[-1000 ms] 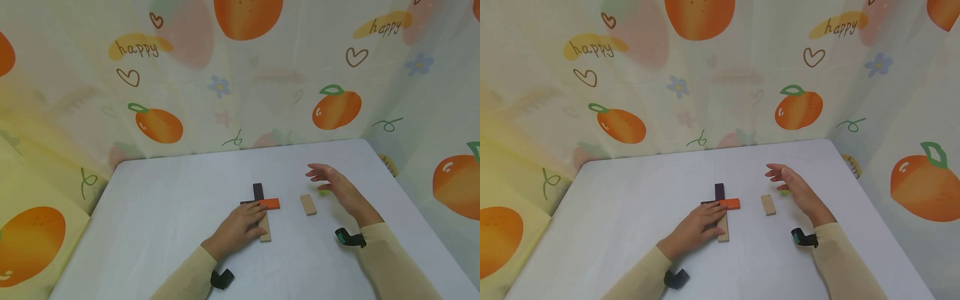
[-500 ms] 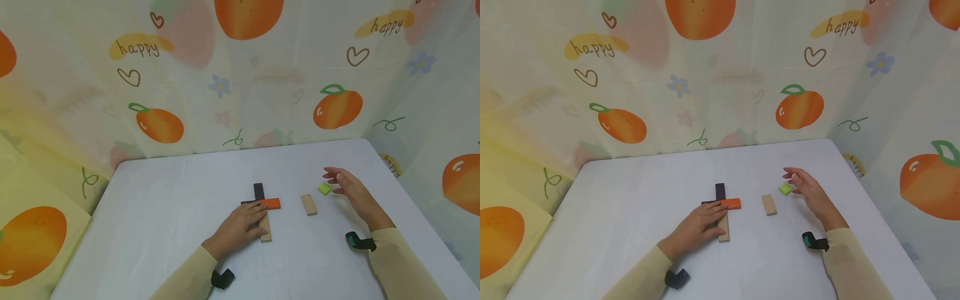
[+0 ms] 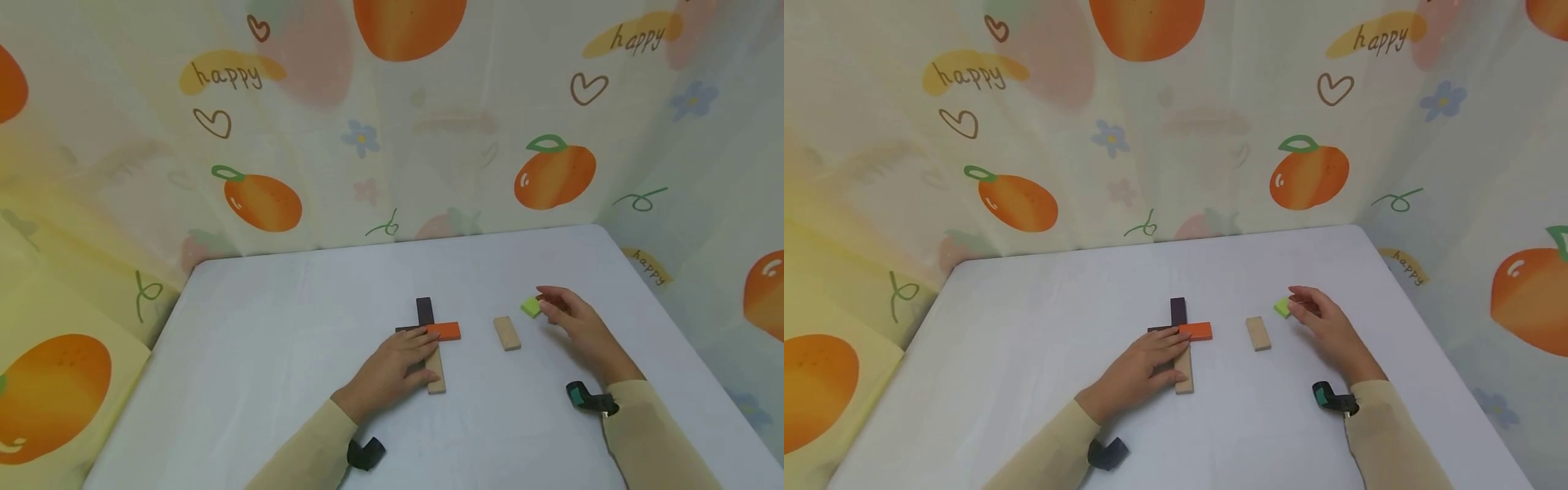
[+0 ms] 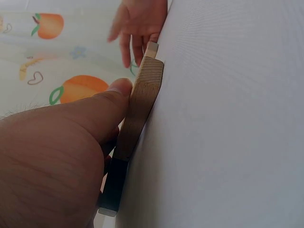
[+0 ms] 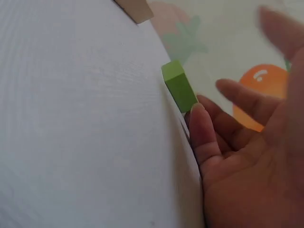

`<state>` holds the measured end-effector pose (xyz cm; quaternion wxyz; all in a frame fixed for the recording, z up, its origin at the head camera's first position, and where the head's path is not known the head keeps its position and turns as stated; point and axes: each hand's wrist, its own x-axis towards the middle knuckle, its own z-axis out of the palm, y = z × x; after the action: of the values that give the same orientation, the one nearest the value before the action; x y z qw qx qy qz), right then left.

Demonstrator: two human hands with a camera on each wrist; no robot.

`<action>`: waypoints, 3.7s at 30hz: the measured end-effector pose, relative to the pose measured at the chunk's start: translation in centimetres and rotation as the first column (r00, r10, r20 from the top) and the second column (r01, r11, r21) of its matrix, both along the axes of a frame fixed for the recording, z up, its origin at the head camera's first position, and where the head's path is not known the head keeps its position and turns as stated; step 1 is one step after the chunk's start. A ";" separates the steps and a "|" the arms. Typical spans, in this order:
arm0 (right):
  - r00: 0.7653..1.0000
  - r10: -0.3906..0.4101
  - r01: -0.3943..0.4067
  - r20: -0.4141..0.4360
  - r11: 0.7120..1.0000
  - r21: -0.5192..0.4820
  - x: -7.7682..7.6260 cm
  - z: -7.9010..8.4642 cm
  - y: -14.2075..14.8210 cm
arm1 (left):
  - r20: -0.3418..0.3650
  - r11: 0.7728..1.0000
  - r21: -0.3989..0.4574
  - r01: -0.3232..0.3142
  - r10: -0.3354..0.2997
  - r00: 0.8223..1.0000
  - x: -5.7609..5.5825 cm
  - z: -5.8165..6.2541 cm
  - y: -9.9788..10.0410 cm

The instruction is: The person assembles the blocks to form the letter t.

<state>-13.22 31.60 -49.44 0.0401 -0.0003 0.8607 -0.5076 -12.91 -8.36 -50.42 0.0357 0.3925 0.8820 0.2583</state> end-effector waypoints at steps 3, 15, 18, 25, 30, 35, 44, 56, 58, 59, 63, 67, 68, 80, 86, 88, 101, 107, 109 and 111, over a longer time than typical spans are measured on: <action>0.999 -0.032 0.031 0.005 0.998 0.050 -0.1 -0.5 -0.3 | -0.003 1.000 -0.002 -0.001 0.001 1.000 0.0 0.0 0.0; 0.985 0.048 -0.011 -0.167 0.976 0.219 -0.4 -1.5 -0.9 | 0.017 1.000 -0.008 -0.006 0.006 1.000 0.1 0.3 0.0; 0.981 0.045 0.001 -0.187 0.971 0.238 -0.4 -1.6 -1.0 | 0.014 1.000 -0.005 -0.005 0.005 1.000 0.1 0.2 0.1; 0.980 0.030 0.023 -0.197 0.964 0.265 -0.2 -1.6 -1.2 | 0.022 1.000 -0.004 -0.009 0.009 1.000 0.2 0.1 0.0; 0.981 0.026 0.027 -0.191 0.963 0.267 -0.2 -1.4 -1.2 | 0.024 1.000 0.001 -0.005 0.005 1.000 0.1 0.1 0.0; 0.982 0.016 0.033 -0.186 0.966 0.257 -0.1 -1.3 -1.2 | 0.025 1.000 0.003 -0.008 0.008 1.000 0.1 0.1 0.0; 0.985 -0.009 0.046 -0.173 0.976 0.211 0.1 -1.4 -1.2 | 0.010 1.000 0.003 -0.006 0.006 1.000 0.1 -0.1 -0.1; 0.984 -0.025 0.058 -0.177 0.981 0.184 0.4 -0.8 -1.5 | -0.010 1.000 0.018 0.003 -0.003 1.000 0.0 -0.4 -0.1; 0.981 -0.021 0.056 -0.193 0.982 0.179 0.4 -0.6 -1.5 | -0.007 1.000 0.018 0.003 -0.003 1.000 0.0 -0.4 -0.1; 0.978 -0.017 0.055 -0.207 0.983 0.177 0.4 -0.5 -1.6 | -0.006 1.000 0.019 0.003 -0.003 1.000 0.0 -0.4 -0.1; 0.958 0.007 0.036 -0.286 0.989 0.144 0.2 -0.1 -2.0 | 0.007 1.000 0.016 -0.001 0.001 1.000 0.0 -0.3 -0.1; 0.940 0.035 0.003 -0.339 0.994 0.113 0.1 0.4 -2.8 | 0.004 1.000 0.016 -0.002 0.002 1.000 0.1 -0.2 -0.1; 0.937 0.046 -0.008 -0.346 0.994 0.110 0.1 0.5 -3.0 | 0.001 1.000 0.016 -0.002 0.002 1.000 0.1 -0.2 -0.1; 0.905 0.162 -0.148 -0.393 0.987 0.068 0.7 1.8 -5.5 | 0.003 1.000 0.008 0.002 -0.002 1.000 0.0 0.0 0.0; 0.906 0.199 -0.181 -0.372 0.980 0.083 1.3 2.3 -6.8 | 0.010 1.000 0.005 -0.006 0.006 1.000 0.1 0.1 0.0; 0.901 0.217 -0.197 -0.375 0.976 0.091 1.5 2.2 -7.2 | 0.011 1.000 0.003 -0.007 0.007 1.000 0.1 0.1 0.0; 0.834 0.375 -0.367 -0.405 0.925 0.101 2.6 1.4 -9.2 | 0.020 1.000 -0.004 -0.009 0.009 1.000 0.2 0.4 0.0; 0.793 0.428 -0.421 -0.434 0.899 0.118 3.0 0.9 -10.1 | 0.021 1.000 -0.006 -0.012 0.012 1.000 0.2 0.4 0.0; 0.779 0.452 -0.442 -0.435 0.888 0.131 3.2 0.8 -10.3 | 0.021 1.000 -0.004 -0.012 0.012 1.000 0.2 0.3 0.0; 0.773 0.476 -0.462 -0.420 0.875 0.141 3.4 0.7 -10.5 | 0.018 1.000 -0.003 -0.011 0.011 1.000 0.2 0.3 0.0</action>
<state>-9.83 21.08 -48.78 -0.0312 -0.3294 0.8267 -0.4551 -12.72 -8.35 -50.12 0.0426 0.3852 0.8842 0.2607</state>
